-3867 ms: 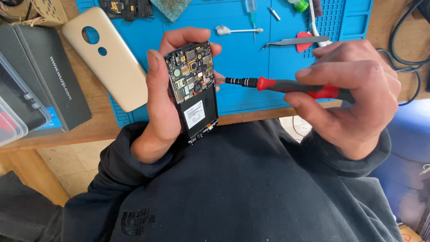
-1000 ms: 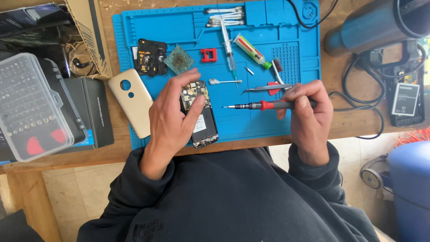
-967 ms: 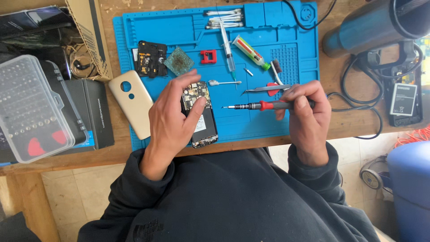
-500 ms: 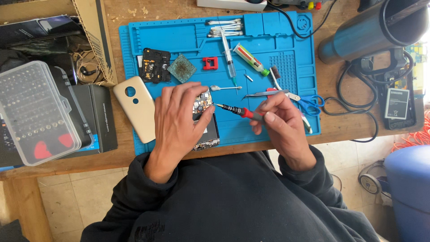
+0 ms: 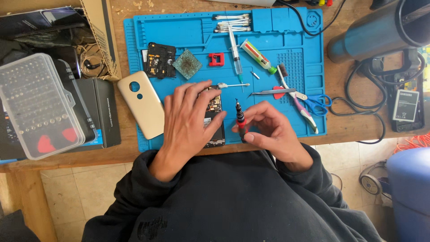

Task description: The person uses a screwdriver to remove screws from a disassembled smartphone motherboard and then uses tweezers to lift and remove small components from the board. The person continues to manipulate the board and components with the tools on a blue work mat.

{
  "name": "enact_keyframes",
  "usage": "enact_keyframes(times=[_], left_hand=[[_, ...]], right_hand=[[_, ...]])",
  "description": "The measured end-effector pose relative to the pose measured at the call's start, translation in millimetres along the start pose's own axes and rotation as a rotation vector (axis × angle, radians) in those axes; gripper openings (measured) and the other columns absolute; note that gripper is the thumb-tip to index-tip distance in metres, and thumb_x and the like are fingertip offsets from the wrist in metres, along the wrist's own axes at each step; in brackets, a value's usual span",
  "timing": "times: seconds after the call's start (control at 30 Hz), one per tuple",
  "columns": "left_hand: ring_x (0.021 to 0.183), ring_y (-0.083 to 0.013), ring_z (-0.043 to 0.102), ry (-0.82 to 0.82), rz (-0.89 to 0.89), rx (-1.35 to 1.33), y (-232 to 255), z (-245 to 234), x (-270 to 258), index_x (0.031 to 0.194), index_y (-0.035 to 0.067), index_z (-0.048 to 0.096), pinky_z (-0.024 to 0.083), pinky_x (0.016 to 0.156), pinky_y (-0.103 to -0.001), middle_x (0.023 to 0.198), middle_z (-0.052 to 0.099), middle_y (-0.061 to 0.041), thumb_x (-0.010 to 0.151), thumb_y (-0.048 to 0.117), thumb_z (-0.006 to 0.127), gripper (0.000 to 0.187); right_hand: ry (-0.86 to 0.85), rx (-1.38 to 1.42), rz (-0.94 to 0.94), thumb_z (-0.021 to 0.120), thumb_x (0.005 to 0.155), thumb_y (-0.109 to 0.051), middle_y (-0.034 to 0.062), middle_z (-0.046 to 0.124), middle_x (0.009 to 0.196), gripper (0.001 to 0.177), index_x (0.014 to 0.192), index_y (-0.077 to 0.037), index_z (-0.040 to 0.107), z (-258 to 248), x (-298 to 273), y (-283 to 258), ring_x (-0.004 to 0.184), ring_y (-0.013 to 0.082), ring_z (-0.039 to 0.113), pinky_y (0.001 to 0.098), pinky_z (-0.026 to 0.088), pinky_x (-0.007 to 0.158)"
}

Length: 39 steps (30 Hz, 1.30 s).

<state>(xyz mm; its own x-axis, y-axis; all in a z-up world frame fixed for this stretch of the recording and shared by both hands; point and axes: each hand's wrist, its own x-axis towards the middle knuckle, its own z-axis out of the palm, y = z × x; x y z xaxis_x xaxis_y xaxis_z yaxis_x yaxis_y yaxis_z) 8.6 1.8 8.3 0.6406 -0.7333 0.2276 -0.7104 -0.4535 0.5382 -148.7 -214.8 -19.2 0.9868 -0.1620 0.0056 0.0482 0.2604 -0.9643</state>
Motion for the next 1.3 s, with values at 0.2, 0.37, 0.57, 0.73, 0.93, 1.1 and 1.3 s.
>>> enact_keyframes(times=[0.2, 0.37, 0.57, 0.73, 0.93, 1.1, 1.3], left_hand=[[0.145, -0.0250, 0.059, 0.069, 0.064, -0.241, 1.5, 6.1, -2.9, 0.142, 0.027, 0.072, 0.041, 0.106, -0.045, 0.148, 0.068, 0.002, 0.115, 0.038, 0.073, 0.029], [0.140, -0.0255, 0.065, 0.057, 0.036, -0.560, 1.8, 1.3, -5.3, 0.139, 0.028, 0.074, 0.045, 0.109, -0.043, 0.144, 0.071, 0.003, 0.123, 0.035, 0.050, 0.030], [0.130, -0.0323, 0.070, 0.093, 0.029, -0.718, 3.5, 1.7, -2.8, 0.133, 0.022, 0.077, 0.049, 0.110, -0.047, 0.136, 0.074, -0.002, 0.120, 0.046, 0.060, 0.032], [0.123, -0.0311, 0.072, 0.090, 0.023, -0.678, 0.3, 9.6, -4.3, 0.126, 0.020, 0.081, 0.050, 0.107, -0.046, 0.132, 0.078, -0.003, 0.116, 0.044, 0.071, 0.028], [0.118, -0.0365, 0.075, 0.108, 0.021, -0.712, -3.3, 16.0, -5.0, 0.115, 0.015, 0.085, 0.053, 0.108, -0.050, 0.122, 0.082, -0.006, 0.109, 0.042, 0.082, 0.027], [0.113, -0.0337, 0.080, 0.169, 0.028, -0.769, -4.9, 18.6, -4.5, 0.109, 0.012, 0.085, 0.061, 0.105, -0.049, 0.115, 0.087, -0.007, 0.104, 0.033, 0.089, 0.022], [0.091, -0.0260, 0.082, 0.192, 0.012, -0.930, -3.9, 17.6, -1.6, 0.106, 0.006, 0.069, 0.055, 0.090, -0.036, 0.096, 0.088, -0.011, 0.104, 0.023, 0.085, 0.023]], right_hand=[[0.021, -0.069, -0.030, 0.093, 0.091, 0.004, 0.0230, 0.085, 0.111, 0.052, 0.136, 0.006, 0.066, -0.8, 7.5, 12.3, 0.096, 0.0286, 0.081, 0.0430, 0.064, 0.090], [0.013, -0.088, -0.084, 0.090, 0.097, 0.003, 0.0210, 0.082, 0.106, 0.040, 0.127, 0.003, 0.065, 13.8, 15.6, 10.0, 0.097, 0.0281, 0.078, 0.0429, 0.062, 0.092], [-0.011, -0.188, -0.076, 0.089, 0.101, -0.001, 0.0169, 0.084, 0.106, 0.035, 0.128, -0.001, 0.066, 15.9, 17.5, 7.5, 0.103, 0.0252, 0.081, 0.0472, 0.061, 0.102], [-0.031, -0.232, -0.057, 0.088, 0.102, -0.003, 0.0168, 0.088, 0.106, 0.035, 0.129, -0.003, 0.066, 15.5, 15.8, 10.5, 0.106, 0.0261, 0.084, 0.0500, 0.062, 0.106], [-0.075, -0.252, -0.051, 0.085, 0.105, -0.005, 0.0135, 0.087, 0.110, 0.033, 0.131, -0.006, 0.066, 11.3, 15.1, 7.7, 0.109, 0.0255, 0.083, 0.0520, 0.063, 0.107], [-0.150, -0.335, -0.172, 0.070, 0.117, -0.007, 0.0122, 0.084, 0.122, 0.012, 0.128, -0.010, 0.070, 20.9, 25.0, -31.7, 0.116, 0.0308, 0.083, 0.0506, 0.065, 0.103], [-0.098, -0.550, -0.266, 0.085, 0.106, -0.010, 0.0127, 0.083, 0.115, 0.024, 0.095, -0.013, 0.064, 8.9, 16.8, -41.3, 0.099, 0.0378, 0.083, 0.0492, 0.064, 0.084]])
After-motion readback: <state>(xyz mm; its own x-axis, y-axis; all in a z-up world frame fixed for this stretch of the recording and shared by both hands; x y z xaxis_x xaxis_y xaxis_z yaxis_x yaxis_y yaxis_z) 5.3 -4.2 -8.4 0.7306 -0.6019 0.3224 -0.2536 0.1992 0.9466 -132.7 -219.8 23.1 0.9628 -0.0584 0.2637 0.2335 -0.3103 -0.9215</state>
